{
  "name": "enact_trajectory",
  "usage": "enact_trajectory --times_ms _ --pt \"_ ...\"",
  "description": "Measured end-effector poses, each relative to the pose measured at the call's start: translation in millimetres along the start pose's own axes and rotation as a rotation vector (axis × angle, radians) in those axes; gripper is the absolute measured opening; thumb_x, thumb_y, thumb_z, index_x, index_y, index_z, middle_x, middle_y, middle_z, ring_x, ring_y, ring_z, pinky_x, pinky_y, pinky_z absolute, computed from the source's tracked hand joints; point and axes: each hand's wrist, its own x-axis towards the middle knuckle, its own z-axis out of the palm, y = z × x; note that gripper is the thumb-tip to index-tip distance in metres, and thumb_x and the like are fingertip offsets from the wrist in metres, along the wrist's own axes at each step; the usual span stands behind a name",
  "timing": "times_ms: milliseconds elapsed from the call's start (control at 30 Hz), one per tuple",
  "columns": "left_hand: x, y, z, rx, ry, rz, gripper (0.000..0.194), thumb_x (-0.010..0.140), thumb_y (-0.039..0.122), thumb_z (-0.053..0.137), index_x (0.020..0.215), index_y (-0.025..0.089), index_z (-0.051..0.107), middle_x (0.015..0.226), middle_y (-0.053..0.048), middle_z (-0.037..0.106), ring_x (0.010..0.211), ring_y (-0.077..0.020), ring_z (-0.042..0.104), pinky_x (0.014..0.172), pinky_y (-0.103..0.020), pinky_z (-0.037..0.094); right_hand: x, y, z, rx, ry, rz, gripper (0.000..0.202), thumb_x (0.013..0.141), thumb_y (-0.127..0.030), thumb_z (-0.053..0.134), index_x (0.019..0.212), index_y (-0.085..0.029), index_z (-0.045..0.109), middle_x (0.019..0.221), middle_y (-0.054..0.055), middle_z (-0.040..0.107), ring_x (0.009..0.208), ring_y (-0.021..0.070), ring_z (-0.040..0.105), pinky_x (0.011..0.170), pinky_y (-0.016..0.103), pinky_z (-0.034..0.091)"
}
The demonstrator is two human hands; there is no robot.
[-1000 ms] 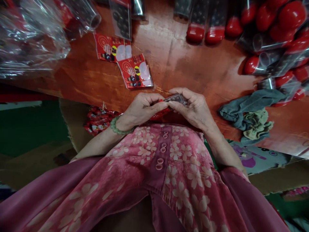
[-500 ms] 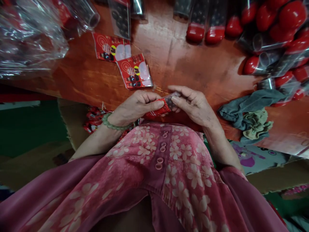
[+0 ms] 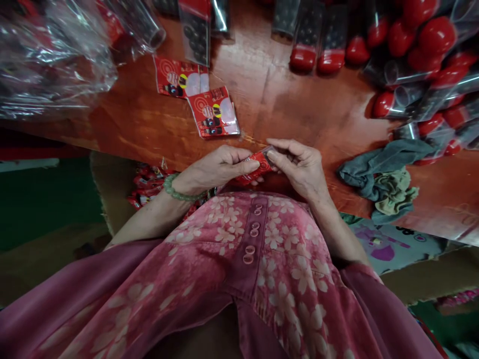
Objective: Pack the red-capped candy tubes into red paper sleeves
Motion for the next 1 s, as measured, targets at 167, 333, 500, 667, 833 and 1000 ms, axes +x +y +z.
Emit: enact_trajectory --times_ms 167,333,500,667,833,1000 --pt "-2 -10 9.9 -0.244 0.027 -0.031 0.054 0.078 0.062 0.079 0.088 0.01 0.069 0.076 -0.005 0.075 0.063 -0.0104 0.069 0.061 -0.02 0.055 -13 2 8 -0.32 0.021 -0.238 0.048 0.094 -0.052 0.067 0.133 -0.025 0.07 0.1 0.004 0.073 0.086 0.0175 0.068 0.083 0.037 0.059" --pt "2 -20 24.8 -0.404 0.057 0.045 0.059 0.073 0.065 0.082 0.089 0.01 0.07 0.07 -0.002 0.072 0.058 -0.0079 0.066 0.057 -0.016 0.053 -24 9 16 -0.406 0.081 -0.358 0.051 0.095 -0.046 0.067 0.14 -0.021 0.065 0.102 0.006 0.074 0.085 0.0176 0.069 0.08 0.036 0.06" --pt "-1 -21 29.7 -0.375 0.063 0.053 0.052 0.083 0.061 0.076 0.089 0.01 0.069 0.07 -0.004 0.073 0.06 -0.0093 0.069 0.058 -0.017 0.055 -29 10 20 -0.375 0.086 -0.35 0.04 0.099 -0.041 0.061 0.134 -0.023 0.07 0.1 0.004 0.076 0.085 0.0162 0.071 0.08 0.033 0.06" --pt "-2 -19 34.6 -0.358 0.077 0.043 0.045 0.09 0.054 0.071 0.085 0.01 0.066 0.067 -0.003 0.071 0.056 -0.0091 0.067 0.054 -0.017 0.053 -32 10 22 -0.284 0.101 -0.316 0.035 0.098 -0.038 0.063 0.129 -0.025 0.074 0.097 0.002 0.076 0.082 0.0144 0.07 0.078 0.03 0.059" --pt "-10 -22 33.6 -0.312 0.099 0.093 0.053 0.083 0.064 0.074 0.087 0.012 0.064 0.071 -0.002 0.071 0.056 -0.0085 0.065 0.054 -0.019 0.054 -33 5 20 -0.285 -0.016 -0.244 0.04 0.099 -0.042 0.06 0.133 -0.023 0.071 0.097 0.003 0.076 0.078 0.0148 0.071 0.079 0.033 0.06" --pt "-78 -29 5.2 0.059 0.356 0.066 0.057 0.087 0.069 0.066 0.099 0.014 0.068 0.087 -0.006 0.075 0.069 -0.0116 0.068 0.065 -0.023 0.056 -19 -10 20 -0.378 -0.234 -0.419 0.04 0.103 -0.042 0.054 0.134 -0.021 0.069 0.121 0.01 0.077 0.108 0.0215 0.073 0.097 0.04 0.059"
